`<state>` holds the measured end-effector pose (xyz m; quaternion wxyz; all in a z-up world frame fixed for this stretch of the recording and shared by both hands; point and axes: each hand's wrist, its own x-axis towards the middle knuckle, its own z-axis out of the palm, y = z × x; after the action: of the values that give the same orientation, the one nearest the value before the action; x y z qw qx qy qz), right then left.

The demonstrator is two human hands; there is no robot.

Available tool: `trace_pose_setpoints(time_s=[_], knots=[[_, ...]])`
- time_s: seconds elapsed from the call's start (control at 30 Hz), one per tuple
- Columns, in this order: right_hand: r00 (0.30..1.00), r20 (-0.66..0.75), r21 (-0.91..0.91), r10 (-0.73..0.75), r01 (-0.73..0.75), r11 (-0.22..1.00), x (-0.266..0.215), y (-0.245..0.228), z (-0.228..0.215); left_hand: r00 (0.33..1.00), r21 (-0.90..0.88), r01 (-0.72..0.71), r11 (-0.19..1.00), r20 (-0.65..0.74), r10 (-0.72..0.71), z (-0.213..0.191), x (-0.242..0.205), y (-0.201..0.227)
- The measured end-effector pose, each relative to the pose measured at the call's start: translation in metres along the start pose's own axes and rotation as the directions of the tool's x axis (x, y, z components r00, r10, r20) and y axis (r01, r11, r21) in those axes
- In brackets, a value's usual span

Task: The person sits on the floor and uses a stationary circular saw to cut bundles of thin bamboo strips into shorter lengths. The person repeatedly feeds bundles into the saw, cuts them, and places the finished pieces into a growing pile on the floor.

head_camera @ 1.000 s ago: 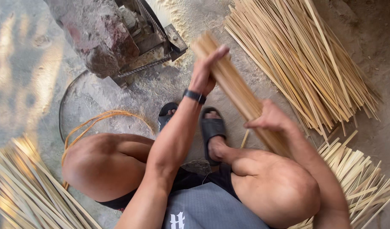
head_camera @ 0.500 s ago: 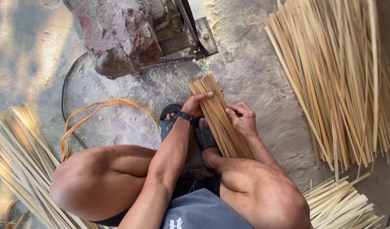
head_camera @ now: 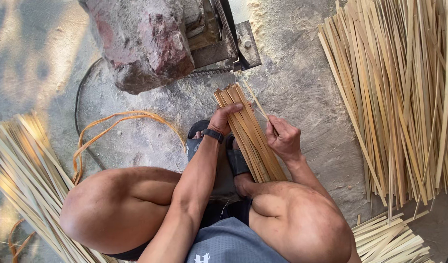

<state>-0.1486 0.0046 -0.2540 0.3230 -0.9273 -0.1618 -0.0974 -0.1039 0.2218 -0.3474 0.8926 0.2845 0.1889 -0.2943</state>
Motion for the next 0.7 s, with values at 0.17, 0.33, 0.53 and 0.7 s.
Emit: trace_pose_setpoints(time_s=[0.17, 0.33, 0.53, 0.7], knots=[[0.970, 0.127, -0.051, 0.205, -0.200, 0.978, 0.020, 0.012, 0.031, 0.992, 0.030, -0.077, 0.997, -0.100, 0.080, -0.001, -0.001, -0.004], [0.995, -0.069, -0.087, 0.068, -0.074, 0.993, 0.051, 0.005, 0.047, 0.972, 0.073, -0.161, 0.984, -0.159, 0.171, 0.016, -0.001, 0.026], [0.994, -0.007, -0.011, 0.105, -0.105, 0.994, 0.076, 0.010, 0.073, 0.995, 0.003, -0.027, 1.000, -0.091, 0.027, 0.003, 0.002, 0.036], [0.992, 0.027, 0.020, 0.120, -0.121, 0.992, 0.089, 0.024, 0.100, 0.971, 0.039, -0.018, 0.999, -0.237, 0.027, -0.033, 0.023, 0.018]])
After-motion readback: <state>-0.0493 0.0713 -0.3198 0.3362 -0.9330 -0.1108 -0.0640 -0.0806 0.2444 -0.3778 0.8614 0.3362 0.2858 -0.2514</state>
